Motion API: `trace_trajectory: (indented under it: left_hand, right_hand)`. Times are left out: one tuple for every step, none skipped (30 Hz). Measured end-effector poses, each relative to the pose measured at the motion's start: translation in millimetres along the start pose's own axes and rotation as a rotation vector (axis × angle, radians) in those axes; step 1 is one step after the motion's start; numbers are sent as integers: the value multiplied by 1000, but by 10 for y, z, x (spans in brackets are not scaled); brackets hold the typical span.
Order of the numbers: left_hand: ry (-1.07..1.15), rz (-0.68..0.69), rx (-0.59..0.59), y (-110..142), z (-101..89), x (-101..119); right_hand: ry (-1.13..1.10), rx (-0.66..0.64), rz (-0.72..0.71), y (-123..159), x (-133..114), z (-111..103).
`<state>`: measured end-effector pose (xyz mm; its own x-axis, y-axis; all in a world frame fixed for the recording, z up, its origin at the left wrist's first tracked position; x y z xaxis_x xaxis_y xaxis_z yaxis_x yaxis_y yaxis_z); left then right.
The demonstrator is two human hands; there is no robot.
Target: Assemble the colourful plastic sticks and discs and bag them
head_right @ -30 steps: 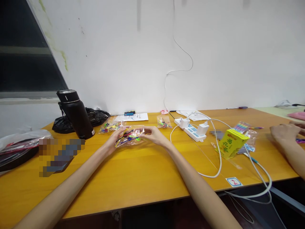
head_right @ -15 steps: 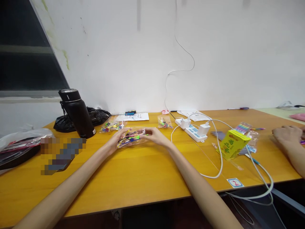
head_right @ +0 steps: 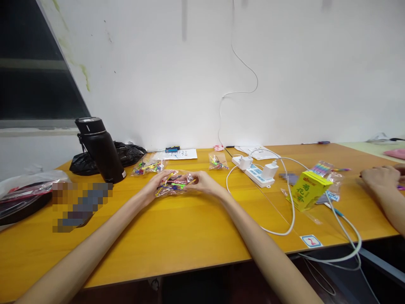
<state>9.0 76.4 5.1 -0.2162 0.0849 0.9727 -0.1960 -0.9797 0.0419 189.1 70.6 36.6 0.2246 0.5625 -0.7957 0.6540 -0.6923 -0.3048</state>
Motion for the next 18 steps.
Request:
trace_trajectory:
  left_hand:
    - [0, -1, -5, 2, 5, 0]
    - [0, -5, -10, 4, 10, -3]
    - [2, -11, -14, 6, 14, -6]
    - [6, -18, -16, 7, 15, -11]
    - [11, -26, -14, 9, 14, -16]
    - [17, -34, -7, 11, 9, -20]
    - [25, -43, -1, 14, 6, -24]
    - [35, -53, 2, 18, 6, -24]
    - [46, -60, 3, 22, 9, -22]
    - [58, -67, 1, 28, 15, -18]
    - [68, -70, -2, 34, 23, -10]
    - [77, -73, -4, 40, 30, -2]
    - [81, -75, -8, 46, 38, 6]
    - [84, -74, -10, 51, 44, 14]
    - [86, -71, -13, 55, 49, 23]
    - [90, -63, -15, 58, 52, 34]
    - [95, -54, -19, 61, 55, 44]
    - [100, -48, -25, 62, 59, 50]
  right_hand:
    - [1, -4, 8, 1, 13, 3]
    - [4, -4, 21, 3, 27, 4]
    - [11, 1, 32, 4, 40, 2]
    - [24, 7, 38, 4, 46, 0]
    - [41, 15, 35, 4, 44, -3]
    - [59, 23, 25, 3, 33, -4]
    - [76, 33, 9, 1, 15, -6]
    - [90, 49, -8, -1, -6, -12]
    - [100, 72, -21, -3, -26, -23]
    - [106, 102, -26, -5, -43, -39]
    - [109, 130, -27, -6, -56, -55]
    - [108, 149, -28, -7, -66, -65]
    - [105, 160, -32, -9, -77, -70]
    - [103, 164, -40, -10, -90, -69]
    - [103, 161, -54, -12, -104, -64]
    - [104, 158, -73, -13, -121, -58]
    - [105, 157, -91, -13, -139, -54]
    - [105, 157, -108, -11, -155, -52]
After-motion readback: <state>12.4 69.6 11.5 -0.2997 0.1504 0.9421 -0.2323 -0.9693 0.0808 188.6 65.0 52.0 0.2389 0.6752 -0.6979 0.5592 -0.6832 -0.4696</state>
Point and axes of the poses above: each hand's wrist, its own y-axis away from the middle knuckle, its own z-axis out of the palm, x = y × z, the point moved 7 cm from there along -y, towards the middle knuckle, and after that the axes turned 3 degrees about -z, right-handed, at the moved point
